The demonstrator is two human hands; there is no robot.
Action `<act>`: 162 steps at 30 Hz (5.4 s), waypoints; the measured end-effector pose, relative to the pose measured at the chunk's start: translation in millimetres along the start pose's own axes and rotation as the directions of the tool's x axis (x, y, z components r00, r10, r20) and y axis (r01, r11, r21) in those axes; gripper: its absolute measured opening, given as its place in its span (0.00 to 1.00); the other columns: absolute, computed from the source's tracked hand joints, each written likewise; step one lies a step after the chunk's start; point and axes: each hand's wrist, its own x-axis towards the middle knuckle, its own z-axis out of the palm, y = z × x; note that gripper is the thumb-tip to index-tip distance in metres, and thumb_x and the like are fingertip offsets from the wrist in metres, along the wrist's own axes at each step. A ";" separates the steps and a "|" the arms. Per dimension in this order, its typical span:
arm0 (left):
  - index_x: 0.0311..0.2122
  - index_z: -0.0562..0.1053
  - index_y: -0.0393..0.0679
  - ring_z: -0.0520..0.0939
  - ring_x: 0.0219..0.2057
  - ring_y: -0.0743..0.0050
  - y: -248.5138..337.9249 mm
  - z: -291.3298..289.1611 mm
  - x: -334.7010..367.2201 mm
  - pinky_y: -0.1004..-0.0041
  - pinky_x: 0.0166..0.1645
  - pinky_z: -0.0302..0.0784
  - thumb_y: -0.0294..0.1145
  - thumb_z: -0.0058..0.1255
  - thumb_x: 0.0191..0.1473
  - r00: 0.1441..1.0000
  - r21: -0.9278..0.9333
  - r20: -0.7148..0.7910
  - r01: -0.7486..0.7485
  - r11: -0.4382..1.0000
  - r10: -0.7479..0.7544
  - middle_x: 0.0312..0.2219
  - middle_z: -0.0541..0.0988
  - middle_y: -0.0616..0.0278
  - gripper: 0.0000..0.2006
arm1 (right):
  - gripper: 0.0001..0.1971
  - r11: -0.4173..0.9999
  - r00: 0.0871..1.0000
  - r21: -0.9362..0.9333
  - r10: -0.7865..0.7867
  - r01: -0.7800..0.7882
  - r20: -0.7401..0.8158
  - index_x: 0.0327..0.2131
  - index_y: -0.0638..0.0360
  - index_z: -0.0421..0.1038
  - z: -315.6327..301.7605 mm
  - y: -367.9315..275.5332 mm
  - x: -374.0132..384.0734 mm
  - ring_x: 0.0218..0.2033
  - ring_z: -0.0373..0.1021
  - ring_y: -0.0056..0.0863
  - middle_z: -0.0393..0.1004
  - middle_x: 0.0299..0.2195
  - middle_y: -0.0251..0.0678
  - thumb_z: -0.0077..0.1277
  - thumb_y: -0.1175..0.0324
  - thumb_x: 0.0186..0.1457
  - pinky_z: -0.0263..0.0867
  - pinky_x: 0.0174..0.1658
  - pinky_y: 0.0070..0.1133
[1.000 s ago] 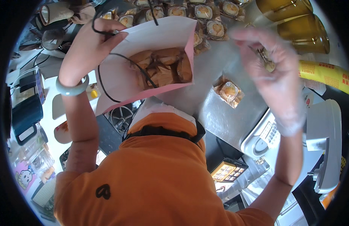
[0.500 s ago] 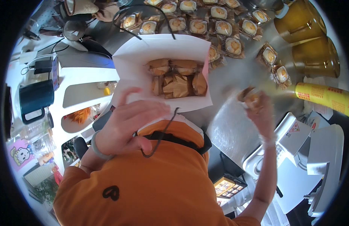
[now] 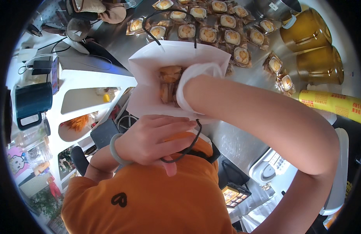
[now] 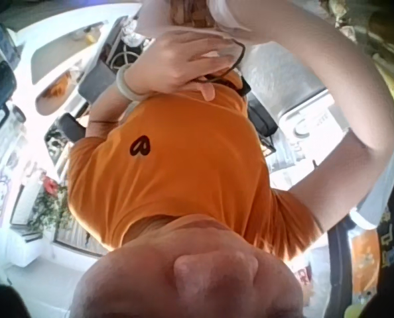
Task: The person places individually wrapped pastries into a partitioned box and then bags several loose pastries into a paper shopping bag.
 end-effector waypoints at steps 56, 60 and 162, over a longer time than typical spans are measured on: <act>0.37 0.72 0.36 0.80 0.38 0.54 -1.3 2.0 -4.4 0.65 0.41 0.79 0.52 0.54 0.46 0.996 0.012 -0.083 -0.015 1.000 0.016 0.38 0.76 0.48 0.25 | 0.12 0.999 0.878 -0.017 -0.035 0.030 -0.478 0.25 0.64 0.72 22.6 0.9 22.1 0.36 0.69 0.40 0.71 0.30 0.49 0.53 0.64 0.39 0.64 0.42 0.31; 0.38 0.73 0.35 0.80 0.38 0.52 -1.5 -1.7 0.2 0.65 0.40 0.79 0.51 0.56 0.44 0.998 -0.005 -0.067 -0.004 1.000 0.004 0.37 0.76 0.49 0.26 | 0.12 0.979 0.853 -0.201 -0.067 -0.045 -0.518 0.30 0.62 0.74 41.7 -16.3 64.2 0.39 0.68 0.41 0.71 0.34 0.48 0.52 0.65 0.42 0.64 0.42 0.33; 0.25 0.74 0.44 0.76 0.30 0.66 -72.4 -26.6 42.1 0.71 0.34 0.72 0.30 0.51 0.39 0.652 0.513 0.639 0.034 0.858 -0.408 0.27 0.72 0.62 0.04 | 0.33 0.565 0.324 0.802 0.809 -0.196 -0.491 0.50 0.59 0.65 182.1 301.3 143.0 0.53 0.61 0.44 0.64 0.46 0.45 0.61 0.67 0.36 0.60 0.54 0.32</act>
